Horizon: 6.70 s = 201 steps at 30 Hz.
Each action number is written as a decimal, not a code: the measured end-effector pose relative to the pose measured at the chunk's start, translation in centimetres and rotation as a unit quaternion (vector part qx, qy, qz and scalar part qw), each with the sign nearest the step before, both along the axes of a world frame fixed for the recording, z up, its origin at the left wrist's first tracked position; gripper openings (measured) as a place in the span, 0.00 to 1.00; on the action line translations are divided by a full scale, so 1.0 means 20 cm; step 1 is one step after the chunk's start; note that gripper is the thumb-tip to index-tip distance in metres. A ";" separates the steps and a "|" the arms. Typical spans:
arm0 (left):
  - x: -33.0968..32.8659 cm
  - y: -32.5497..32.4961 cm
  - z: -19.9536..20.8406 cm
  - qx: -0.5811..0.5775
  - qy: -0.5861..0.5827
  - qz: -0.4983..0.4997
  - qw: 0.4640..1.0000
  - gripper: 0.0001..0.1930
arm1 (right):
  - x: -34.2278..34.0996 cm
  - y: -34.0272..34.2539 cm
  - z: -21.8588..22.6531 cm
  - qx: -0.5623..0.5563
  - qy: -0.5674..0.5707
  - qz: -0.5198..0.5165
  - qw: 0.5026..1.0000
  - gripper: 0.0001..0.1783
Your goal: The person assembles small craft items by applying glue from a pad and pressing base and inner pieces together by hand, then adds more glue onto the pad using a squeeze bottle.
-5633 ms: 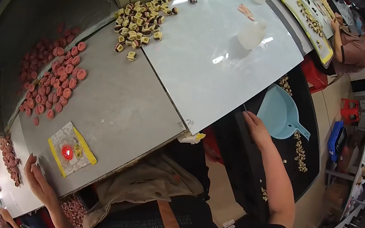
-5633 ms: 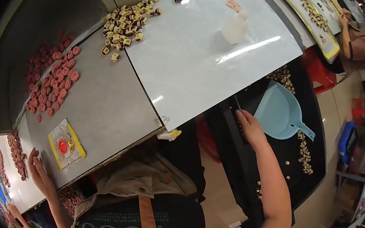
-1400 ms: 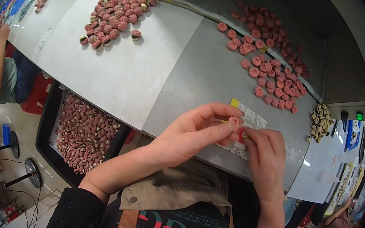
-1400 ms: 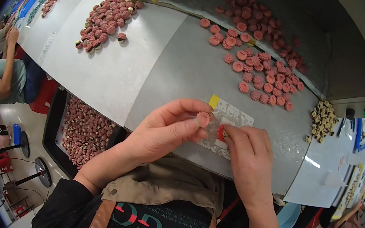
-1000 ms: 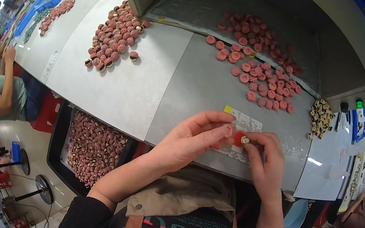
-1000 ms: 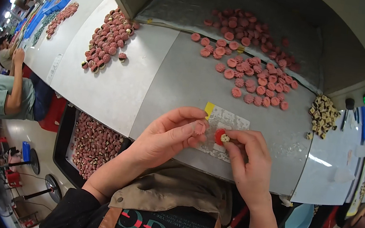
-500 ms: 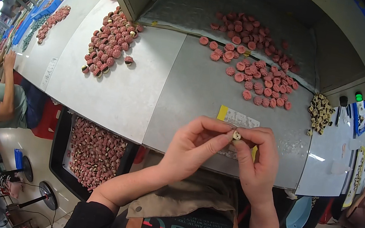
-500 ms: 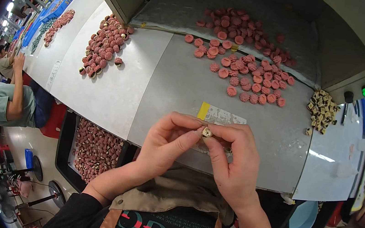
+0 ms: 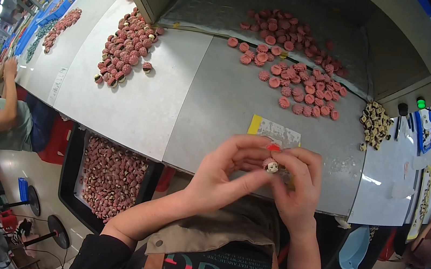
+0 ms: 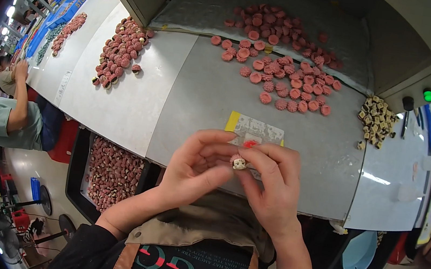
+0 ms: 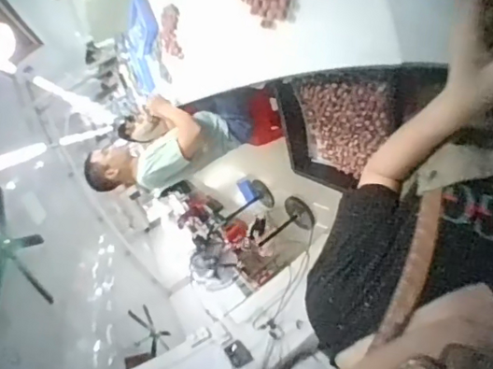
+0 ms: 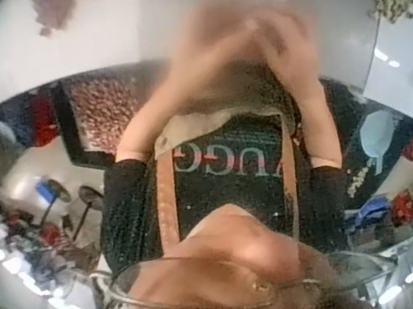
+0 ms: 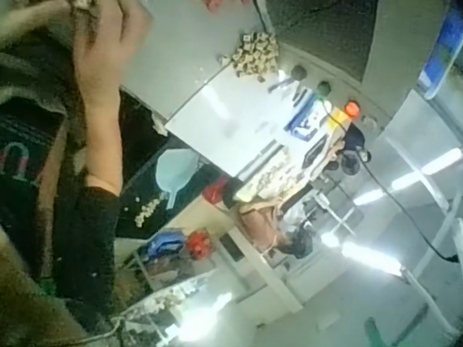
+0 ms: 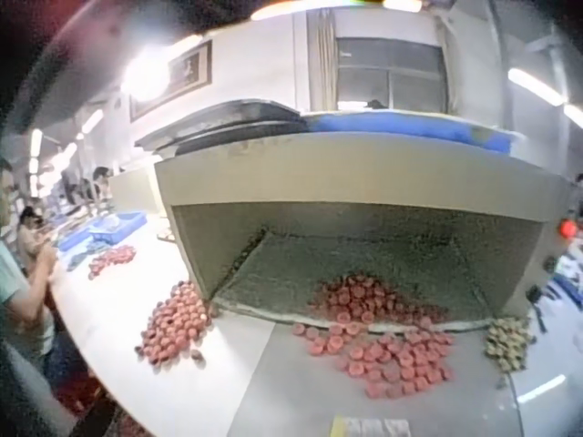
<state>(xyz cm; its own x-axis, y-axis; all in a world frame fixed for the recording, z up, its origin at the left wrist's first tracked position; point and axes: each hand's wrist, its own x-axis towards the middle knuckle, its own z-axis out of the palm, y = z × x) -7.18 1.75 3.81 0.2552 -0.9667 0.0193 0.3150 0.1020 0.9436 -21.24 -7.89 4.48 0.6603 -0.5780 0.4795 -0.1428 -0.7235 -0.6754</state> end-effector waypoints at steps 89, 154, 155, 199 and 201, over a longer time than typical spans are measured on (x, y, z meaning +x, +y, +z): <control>0.15 0.00 -0.05 0.026 0.307 -0.048 0.950 0.16 | -0.30 -0.24 0.12 0.034 0.215 -0.156 0.963 0.17; -0.01 -0.01 -0.03 -0.028 -0.129 0.034 0.991 0.22 | 0.03 -0.04 0.04 -0.131 0.054 0.031 0.989 0.19; -0.01 -0.01 -0.03 -0.030 -0.132 0.030 0.990 0.22 | 0.03 -0.04 0.04 -0.132 0.051 0.026 0.990 0.19; 0.41 -0.16 0.06 0.058 -0.519 0.092 0.848 0.10 | -0.50 -0.51 0.00 -0.144 0.189 -0.222 0.946 0.06; 0.35 -0.11 0.09 0.094 -0.409 0.083 0.904 0.10 | -0.46 -0.47 0.02 -0.082 0.189 -0.188 0.960 0.06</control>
<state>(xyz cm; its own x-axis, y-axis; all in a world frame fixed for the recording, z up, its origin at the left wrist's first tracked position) -0.19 -0.47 5.52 0.3716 -0.9223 0.1065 -0.5011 -0.1026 0.8593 -30.44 -17.21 4.89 0.5644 -0.7465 0.3523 -0.6272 -0.6653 -0.4048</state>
